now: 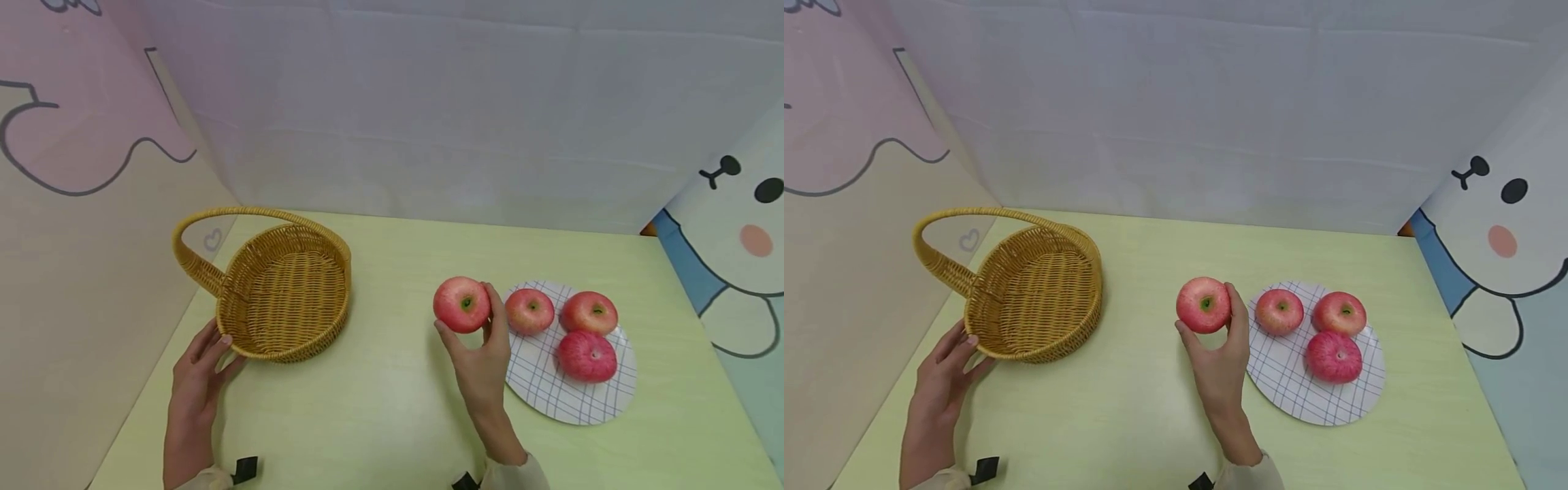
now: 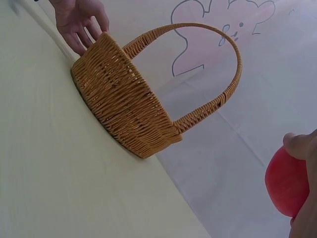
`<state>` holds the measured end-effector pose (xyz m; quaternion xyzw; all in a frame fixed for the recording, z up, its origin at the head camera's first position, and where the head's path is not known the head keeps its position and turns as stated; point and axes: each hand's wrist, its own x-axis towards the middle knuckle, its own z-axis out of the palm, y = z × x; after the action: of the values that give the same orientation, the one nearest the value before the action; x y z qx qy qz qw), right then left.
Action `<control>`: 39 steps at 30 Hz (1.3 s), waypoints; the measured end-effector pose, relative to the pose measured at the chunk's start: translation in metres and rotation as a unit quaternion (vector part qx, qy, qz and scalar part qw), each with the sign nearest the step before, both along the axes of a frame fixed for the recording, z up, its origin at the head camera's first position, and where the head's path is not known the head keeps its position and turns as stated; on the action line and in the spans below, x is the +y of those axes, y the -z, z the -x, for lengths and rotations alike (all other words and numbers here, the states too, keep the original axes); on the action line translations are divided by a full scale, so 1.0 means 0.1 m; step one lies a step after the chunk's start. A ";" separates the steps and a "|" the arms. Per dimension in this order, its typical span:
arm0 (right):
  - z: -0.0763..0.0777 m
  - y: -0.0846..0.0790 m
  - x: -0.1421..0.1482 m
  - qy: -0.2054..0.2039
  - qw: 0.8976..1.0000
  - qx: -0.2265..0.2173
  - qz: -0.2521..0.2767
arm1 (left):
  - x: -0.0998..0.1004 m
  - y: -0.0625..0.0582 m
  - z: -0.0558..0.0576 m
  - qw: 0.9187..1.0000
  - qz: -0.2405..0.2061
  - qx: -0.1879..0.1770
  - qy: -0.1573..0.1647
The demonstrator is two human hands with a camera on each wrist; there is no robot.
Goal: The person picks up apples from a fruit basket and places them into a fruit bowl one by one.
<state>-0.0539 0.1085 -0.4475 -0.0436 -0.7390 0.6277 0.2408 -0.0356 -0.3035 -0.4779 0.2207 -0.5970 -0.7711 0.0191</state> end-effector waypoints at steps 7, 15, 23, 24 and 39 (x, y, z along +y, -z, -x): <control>-0.14 0.11 0.13 0.047 0.997 -0.029 0.046 | 0.01 0.00 0.00 1.000 -0.003 0.007 0.000; -0.25 0.21 0.29 0.098 0.991 -0.055 0.078 | 0.01 -0.01 -0.01 1.000 0.000 0.005 0.003; -0.31 0.27 0.38 0.144 0.979 -0.104 0.101 | 0.01 0.00 -0.01 1.000 -0.006 0.008 0.003; -0.32 0.28 0.39 0.150 0.977 -0.111 0.102 | 0.02 0.00 -0.01 1.000 -0.007 0.010 0.003; -0.33 0.46 0.48 0.182 0.967 -0.138 0.109 | 0.01 0.00 -0.03 1.000 -0.010 0.015 0.009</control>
<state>-0.0212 0.1560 -0.4937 -0.2897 -0.6719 0.6378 0.2404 -0.0329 -0.3025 -0.4777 0.2042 -0.5910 -0.7801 0.0187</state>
